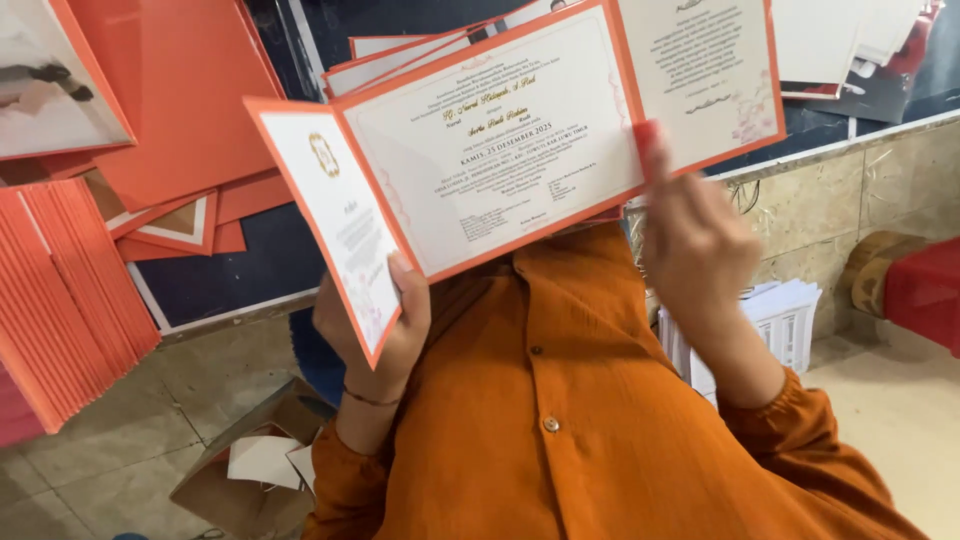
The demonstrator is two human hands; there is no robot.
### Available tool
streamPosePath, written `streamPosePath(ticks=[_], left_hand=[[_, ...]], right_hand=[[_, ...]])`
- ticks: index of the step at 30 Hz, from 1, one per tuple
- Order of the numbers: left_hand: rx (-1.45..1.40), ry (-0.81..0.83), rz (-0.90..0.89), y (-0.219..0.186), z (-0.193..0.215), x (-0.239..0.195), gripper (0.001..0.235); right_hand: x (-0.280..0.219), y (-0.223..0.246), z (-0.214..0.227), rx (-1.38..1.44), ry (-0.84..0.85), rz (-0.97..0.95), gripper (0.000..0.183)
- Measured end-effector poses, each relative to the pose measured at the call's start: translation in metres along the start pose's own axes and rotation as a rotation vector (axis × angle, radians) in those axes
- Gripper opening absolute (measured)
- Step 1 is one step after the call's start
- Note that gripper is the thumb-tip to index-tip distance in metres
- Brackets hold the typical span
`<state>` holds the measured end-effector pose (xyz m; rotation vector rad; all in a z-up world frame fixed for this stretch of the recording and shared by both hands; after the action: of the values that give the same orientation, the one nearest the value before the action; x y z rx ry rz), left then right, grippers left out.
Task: Inspecting and assembling a stack of printed wedding invitations using a marking tool
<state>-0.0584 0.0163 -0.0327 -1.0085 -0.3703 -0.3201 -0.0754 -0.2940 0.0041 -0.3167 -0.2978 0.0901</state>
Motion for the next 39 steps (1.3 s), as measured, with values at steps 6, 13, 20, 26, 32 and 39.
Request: streamPosePath(ticks=[6,13,20,26,32,39], left_hand=[[0.127,0.26,-0.082,-0.005,0.005,0.054,0.115],[0.154,0.318,-0.3,0.012,-0.013,0.136,0.042],[0.285,0.266,-0.45,0.081,-0.058,0.234,0.041],[0.257,0.309,-0.546,0.081,-0.05,0.232,0.037],[0.444,0.148,-0.778,0.047,-0.014,0.241,0.019],[-0.104,0.216,-0.218,-0.043,0.065,0.191,0.021]], right_hand=[[-0.017,-0.094,-0.068,0.233,-0.183,-0.321,0.031],[0.017,-0.078,-0.06,1.985,0.079,-0.512,0.073],[0.079,0.029,0.027,0.996,0.332,0.265,0.034],[0.053,0.0,0.019,1.171,0.213,0.275,0.032],[0.029,-0.095,-0.04,0.697,0.018,-0.207,0.01],[0.028,-0.135,-0.079,-0.016,0.05,-0.003,0.038]])
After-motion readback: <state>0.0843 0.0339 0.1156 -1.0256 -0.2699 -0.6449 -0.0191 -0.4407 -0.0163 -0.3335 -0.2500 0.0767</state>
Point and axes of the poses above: each hand's wrist, its own x-axis towards the middle knuckle, its own z-axis out of the back of the hand, y = z × x, the point moved 1 cm from there along x, towards the middle knuckle, and after that the axes turned 14 degrees about -x, right-handed, at the moved point
